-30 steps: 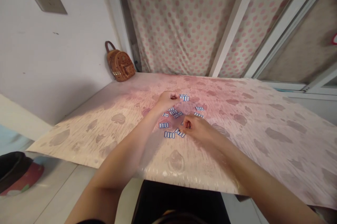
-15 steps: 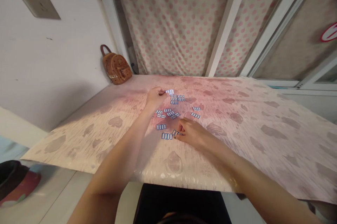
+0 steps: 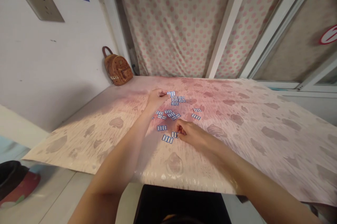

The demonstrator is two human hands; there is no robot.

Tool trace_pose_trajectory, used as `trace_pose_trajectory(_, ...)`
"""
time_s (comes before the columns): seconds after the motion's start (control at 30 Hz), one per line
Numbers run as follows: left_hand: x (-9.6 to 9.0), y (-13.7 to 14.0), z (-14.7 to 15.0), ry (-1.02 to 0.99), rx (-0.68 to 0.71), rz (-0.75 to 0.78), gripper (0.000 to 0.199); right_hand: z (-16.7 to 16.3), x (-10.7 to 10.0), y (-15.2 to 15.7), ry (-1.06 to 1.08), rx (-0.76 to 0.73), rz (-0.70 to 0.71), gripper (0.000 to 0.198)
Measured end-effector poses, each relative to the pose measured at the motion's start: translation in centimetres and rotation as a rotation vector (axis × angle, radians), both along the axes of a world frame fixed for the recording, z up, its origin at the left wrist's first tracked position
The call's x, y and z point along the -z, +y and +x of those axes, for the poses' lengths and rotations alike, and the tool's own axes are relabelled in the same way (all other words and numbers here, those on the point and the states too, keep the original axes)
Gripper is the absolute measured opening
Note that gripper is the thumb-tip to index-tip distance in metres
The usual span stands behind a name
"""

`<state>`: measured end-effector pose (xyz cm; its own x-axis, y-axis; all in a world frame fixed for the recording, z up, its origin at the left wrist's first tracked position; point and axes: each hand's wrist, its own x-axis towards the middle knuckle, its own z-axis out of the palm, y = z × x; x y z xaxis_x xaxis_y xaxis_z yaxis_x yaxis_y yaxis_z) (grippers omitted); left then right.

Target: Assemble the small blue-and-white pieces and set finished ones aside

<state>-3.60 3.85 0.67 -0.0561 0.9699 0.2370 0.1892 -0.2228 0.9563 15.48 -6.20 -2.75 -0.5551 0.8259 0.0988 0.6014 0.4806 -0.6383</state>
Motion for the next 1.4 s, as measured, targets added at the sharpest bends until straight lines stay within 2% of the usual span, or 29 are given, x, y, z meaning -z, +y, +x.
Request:
trace_pose_trajectory(0.1,-0.2,-0.5,0.5,-0.007,0.034,0.008,0.01,0.6,-0.7,0.7,0.176,0.065,0.021,0.018)
trace_pose_trajectory(0.2,-0.2,-1.1,1.4,-0.022,0.101,-0.002,0.01,1.4,-2.0,1.4,0.332,0.186,0.134,0.008)
trace_pose_trajectory(0.3,-0.1,-1.8,2.5,-0.002,0.211,-0.03,0.013,2.3,-3.0,2.0,0.427,0.323,0.275,0.012)
trace_pose_trajectory(0.47,0.1,-2.9,3.6,0.078,0.341,0.013,0.018,3.1,-3.2,2.4,0.405,0.392,0.417,0.02)
trace_pose_trajectory(0.67,-0.6,-3.8,4.0,0.124,0.415,0.016,0.016,3.3,-3.0,2.4,0.358,0.466,0.436,0.006)
trace_pose_trajectory(0.83,-0.8,-3.9,4.1,0.114,0.429,-0.041,0.013,3.5,-3.4,2.4,0.285,0.477,0.509,0.006)
trace_pose_trajectory(1.13,-0.5,-3.9,4.0,0.104,0.487,-0.057,0.012,3.6,-3.4,2.3,0.268,0.498,0.534,0.006)
trace_pose_trajectory(1.4,-0.7,-4.0,4.2,0.083,0.476,-0.088,0.01,3.6,-3.2,2.6,0.282,0.43,0.543,0.004)
